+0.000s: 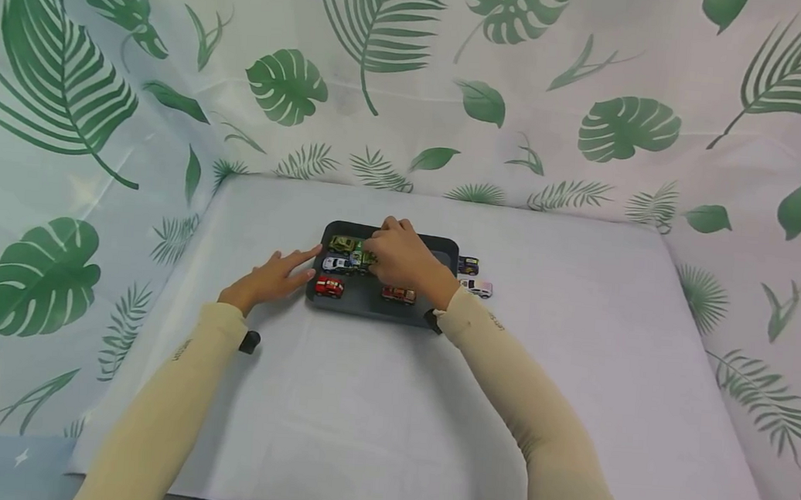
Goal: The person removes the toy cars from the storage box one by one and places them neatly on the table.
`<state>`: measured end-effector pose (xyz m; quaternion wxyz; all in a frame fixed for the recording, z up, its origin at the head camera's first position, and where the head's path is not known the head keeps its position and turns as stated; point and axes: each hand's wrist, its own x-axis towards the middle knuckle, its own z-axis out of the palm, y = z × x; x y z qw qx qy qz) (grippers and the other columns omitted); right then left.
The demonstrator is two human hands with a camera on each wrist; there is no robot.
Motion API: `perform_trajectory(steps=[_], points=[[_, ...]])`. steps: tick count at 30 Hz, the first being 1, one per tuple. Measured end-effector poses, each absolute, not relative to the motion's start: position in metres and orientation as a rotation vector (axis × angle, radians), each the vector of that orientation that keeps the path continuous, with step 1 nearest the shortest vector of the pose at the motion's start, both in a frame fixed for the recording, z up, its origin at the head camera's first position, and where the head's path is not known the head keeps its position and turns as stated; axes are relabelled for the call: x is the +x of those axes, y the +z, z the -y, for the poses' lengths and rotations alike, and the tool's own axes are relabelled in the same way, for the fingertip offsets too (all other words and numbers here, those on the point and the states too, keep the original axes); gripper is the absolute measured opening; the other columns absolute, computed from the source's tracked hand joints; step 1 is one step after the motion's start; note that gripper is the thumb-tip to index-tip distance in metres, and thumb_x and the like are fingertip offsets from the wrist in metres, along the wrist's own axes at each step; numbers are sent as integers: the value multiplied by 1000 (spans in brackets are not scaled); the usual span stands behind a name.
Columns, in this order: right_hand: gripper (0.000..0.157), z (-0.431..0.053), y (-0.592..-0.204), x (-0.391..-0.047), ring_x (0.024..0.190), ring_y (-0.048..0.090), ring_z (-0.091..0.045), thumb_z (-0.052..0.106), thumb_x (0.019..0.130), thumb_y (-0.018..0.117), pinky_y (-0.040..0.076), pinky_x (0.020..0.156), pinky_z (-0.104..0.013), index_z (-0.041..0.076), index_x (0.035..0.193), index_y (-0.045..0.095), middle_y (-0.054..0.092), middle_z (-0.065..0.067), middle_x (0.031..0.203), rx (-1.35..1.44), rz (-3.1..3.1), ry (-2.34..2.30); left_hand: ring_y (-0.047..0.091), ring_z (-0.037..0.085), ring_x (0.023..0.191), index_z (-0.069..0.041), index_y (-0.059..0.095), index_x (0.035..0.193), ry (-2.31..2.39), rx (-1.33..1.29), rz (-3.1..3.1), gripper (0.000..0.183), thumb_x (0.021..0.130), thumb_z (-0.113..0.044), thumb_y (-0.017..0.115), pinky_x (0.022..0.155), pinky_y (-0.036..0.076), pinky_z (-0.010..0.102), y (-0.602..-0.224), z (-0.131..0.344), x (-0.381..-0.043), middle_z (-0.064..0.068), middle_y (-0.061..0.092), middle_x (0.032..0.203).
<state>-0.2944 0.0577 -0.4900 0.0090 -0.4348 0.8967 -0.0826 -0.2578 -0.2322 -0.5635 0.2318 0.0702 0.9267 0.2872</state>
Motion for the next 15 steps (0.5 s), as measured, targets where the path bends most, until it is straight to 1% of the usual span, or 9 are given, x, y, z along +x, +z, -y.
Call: perform_trajectory(steps=[5,11,15], points=[[34,-77,-483,-294,120,56,-40,15,93,86,43,103,-61,8,125,80,77,-11,119,-1351,-2809,-309,-6,53,159,-35,21,173,791,202,-2549,65,115,-54,42,119,-3,80,-565,231,-256,20,13,177],[35,-99,-475,-294,117,57,-43,15,89,89,43,99,-62,6,122,81,77,-13,116,-1341,-2839,-327,-6,53,159,-34,22,173,803,212,-2548,65,115,-55,42,118,-3,81,-566,232,-255,20,13,177],[34,-111,-471,-292,114,57,-43,14,89,89,43,98,-62,6,121,81,77,-15,115,-1337,-2860,-345,-6,53,159,-34,21,173,808,211,-2544,66,115,-55,42,118,-3,81,-564,232,-255,20,13,177]])
